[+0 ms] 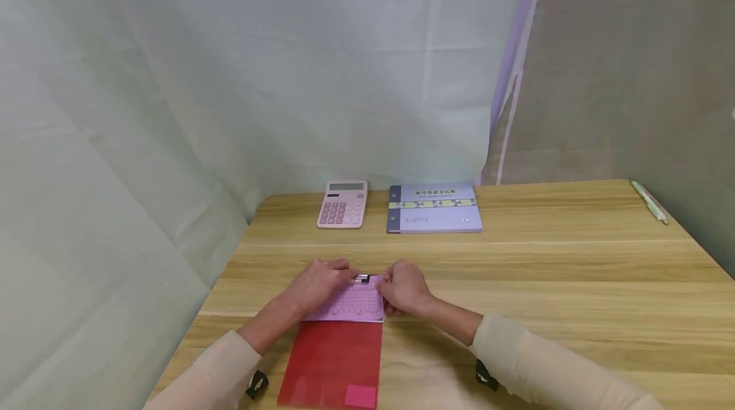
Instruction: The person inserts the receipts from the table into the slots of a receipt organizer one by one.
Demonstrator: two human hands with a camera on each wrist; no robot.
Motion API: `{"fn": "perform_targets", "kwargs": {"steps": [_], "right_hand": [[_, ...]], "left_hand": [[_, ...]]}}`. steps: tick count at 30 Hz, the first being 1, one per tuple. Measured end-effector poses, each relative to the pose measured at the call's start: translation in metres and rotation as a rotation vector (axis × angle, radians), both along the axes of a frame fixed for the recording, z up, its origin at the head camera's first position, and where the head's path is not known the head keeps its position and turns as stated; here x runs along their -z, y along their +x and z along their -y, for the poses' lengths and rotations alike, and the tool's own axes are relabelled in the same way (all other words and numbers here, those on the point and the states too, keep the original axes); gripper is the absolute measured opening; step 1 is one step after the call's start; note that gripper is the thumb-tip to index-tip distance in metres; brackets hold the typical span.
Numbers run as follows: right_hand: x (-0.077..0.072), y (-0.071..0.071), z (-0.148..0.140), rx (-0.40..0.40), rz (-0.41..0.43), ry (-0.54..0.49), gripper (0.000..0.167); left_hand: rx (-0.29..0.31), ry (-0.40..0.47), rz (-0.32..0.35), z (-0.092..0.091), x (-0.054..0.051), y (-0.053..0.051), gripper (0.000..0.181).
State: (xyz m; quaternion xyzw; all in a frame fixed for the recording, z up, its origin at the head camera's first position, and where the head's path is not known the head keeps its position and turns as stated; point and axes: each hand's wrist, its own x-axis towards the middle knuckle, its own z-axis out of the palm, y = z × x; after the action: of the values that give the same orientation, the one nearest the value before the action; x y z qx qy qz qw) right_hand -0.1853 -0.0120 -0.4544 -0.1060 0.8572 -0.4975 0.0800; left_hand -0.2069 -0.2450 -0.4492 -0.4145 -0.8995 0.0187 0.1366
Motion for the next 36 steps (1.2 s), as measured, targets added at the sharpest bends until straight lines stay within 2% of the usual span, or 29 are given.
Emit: {"fn": "perform_targets", "kwargs": {"steps": [9, 13, 21, 29, 36], "right_hand": [[-0.002, 0.002, 0.000, 0.006, -0.007, 0.011, 0.030], [-0.003, 0.003, 0.000, -0.006, -0.015, 0.021, 0.030], [-0.010, 0.001, -0.008, -0.099, 0.075, -0.012, 0.032], [-0.006, 0.000, -0.006, -0.079, 0.077, -0.007, 0.031], [-0.006, -0.001, -0.005, -0.058, 0.075, 0.007, 0.030]], "left_hand": [[-0.003, 0.018, -0.022, 0.000, 0.002, 0.001, 0.019], [-0.022, 0.042, -0.007, -0.001, 0.004, 0.004, 0.019], [-0.061, 0.055, 0.018, -0.001, 0.005, 0.007, 0.022], [-0.006, 0.075, -0.033, -0.001, 0.008, 0.006, 0.020], [-0.005, 0.047, -0.041, -0.002, 0.008, 0.005, 0.021]]}}
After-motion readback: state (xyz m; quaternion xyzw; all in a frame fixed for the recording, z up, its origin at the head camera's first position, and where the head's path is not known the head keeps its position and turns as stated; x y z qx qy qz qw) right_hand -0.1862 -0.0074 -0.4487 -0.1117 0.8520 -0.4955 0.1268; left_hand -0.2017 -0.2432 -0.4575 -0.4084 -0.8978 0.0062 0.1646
